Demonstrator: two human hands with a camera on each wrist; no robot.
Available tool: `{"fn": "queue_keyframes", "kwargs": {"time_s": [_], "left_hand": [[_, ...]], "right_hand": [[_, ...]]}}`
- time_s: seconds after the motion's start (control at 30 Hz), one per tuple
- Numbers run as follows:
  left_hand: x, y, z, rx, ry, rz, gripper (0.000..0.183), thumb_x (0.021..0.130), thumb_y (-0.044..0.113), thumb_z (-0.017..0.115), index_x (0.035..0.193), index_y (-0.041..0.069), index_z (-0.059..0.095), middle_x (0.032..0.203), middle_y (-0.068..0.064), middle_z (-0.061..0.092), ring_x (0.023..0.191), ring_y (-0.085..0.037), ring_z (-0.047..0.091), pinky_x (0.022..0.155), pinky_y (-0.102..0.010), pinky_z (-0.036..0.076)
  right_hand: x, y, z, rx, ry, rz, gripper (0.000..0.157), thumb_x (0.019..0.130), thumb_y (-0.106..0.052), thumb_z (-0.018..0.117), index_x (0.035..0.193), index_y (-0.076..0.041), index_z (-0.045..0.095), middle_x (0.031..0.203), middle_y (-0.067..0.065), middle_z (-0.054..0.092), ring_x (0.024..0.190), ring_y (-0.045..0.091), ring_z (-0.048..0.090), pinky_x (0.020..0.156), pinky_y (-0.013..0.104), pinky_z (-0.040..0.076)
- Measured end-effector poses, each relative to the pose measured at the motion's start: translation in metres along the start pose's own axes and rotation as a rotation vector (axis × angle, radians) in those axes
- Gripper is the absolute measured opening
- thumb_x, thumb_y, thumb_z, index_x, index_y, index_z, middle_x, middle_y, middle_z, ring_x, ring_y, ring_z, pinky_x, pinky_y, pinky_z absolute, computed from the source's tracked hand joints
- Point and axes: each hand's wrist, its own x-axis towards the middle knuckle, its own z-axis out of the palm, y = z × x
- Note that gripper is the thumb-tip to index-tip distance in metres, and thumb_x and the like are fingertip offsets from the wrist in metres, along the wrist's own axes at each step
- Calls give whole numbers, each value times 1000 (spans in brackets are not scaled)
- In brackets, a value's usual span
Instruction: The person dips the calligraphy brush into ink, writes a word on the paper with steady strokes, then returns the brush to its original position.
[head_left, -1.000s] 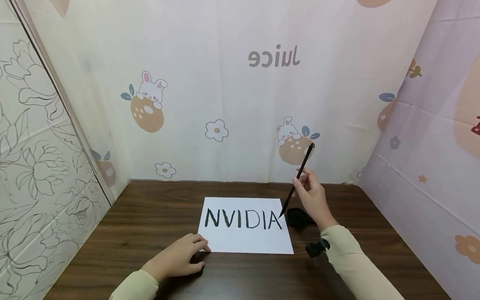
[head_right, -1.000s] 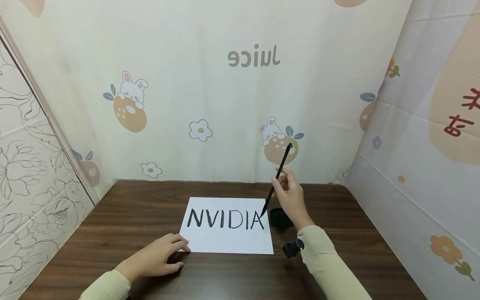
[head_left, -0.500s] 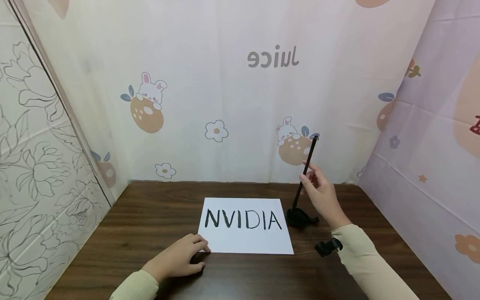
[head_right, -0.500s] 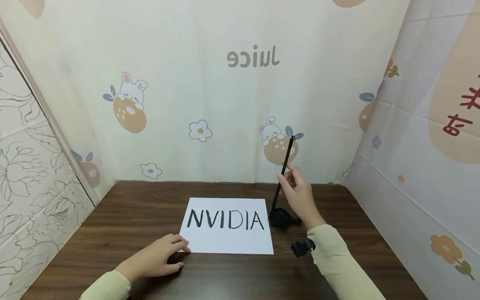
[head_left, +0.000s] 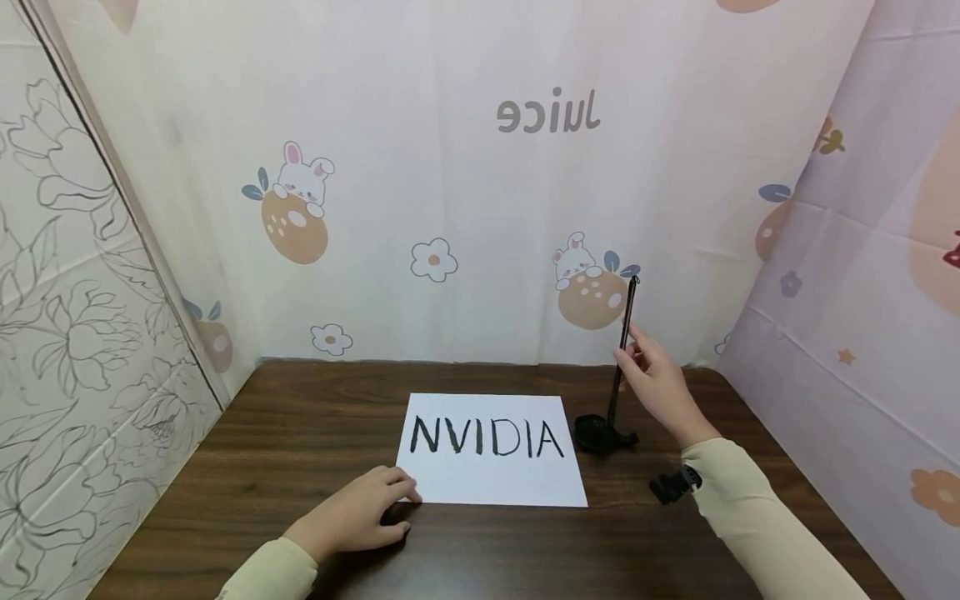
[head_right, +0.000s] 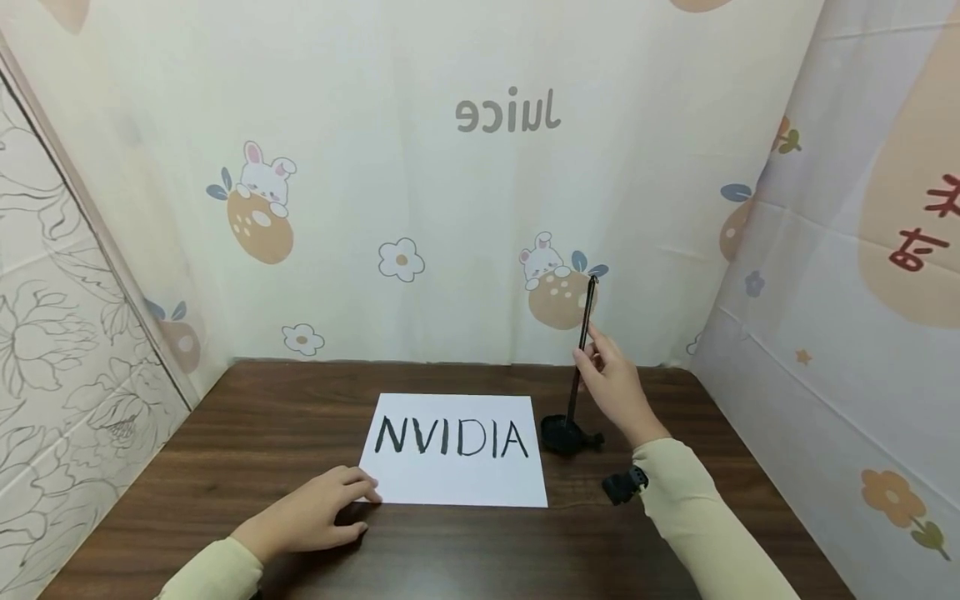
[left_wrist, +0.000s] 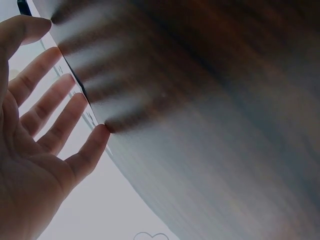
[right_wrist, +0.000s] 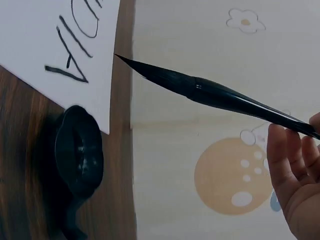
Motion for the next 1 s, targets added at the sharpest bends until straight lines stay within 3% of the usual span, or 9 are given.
{"fn": "queue_keyframes", "kwargs": {"time_s": [0.2, 0.37, 0.57, 0.8, 1.0], "left_hand": [[0, 0, 0, 10, 9, 1, 27, 86, 23, 75, 112, 18, 70, 114, 3, 61, 104, -17, 57, 87, -36, 50], [0, -1, 0, -1, -21, -30, 27, 87, 25, 74, 113, 19, 70, 116, 4, 61, 105, -16, 57, 89, -36, 50], [1, -1, 1, -4, -42, -51, 27, 88, 26, 73, 114, 20, 70, 117, 4, 60, 107, -16, 56, 91, -37, 49], [2, -1, 0, 4, -28, -30, 27, 88, 25, 74, 113, 20, 70, 116, 4, 60, 106, -17, 56, 90, -37, 49], [2, 2, -3, -10, -41, -43, 27, 87, 23, 74, 114, 19, 70, 116, 4, 60, 107, -17, 56, 91, -37, 49]], "right_hand": [[3, 14, -8, -31, -60, 132, 61, 106, -32, 50, 155, -2, 32, 106, 16, 55, 68, 19, 62, 64, 29, 54], [3, 27, -8, -41, -72, 195, 60, 105, -31, 53, 154, -2, 35, 107, 18, 59, 67, 22, 66, 66, 29, 53], [3, 44, -5, -19, -154, 288, 64, 104, -36, 53, 156, -4, 32, 110, 19, 58, 71, 23, 66, 66, 32, 56], [6, 59, -2, -28, -254, 324, 63, 104, -30, 54, 154, 2, 31, 105, 19, 56, 79, 27, 66, 74, 47, 58], [6, 71, 2, -56, -317, 361, 62, 104, -28, 55, 152, 4, 32, 104, 17, 56, 77, 22, 68, 76, 48, 58]]}}
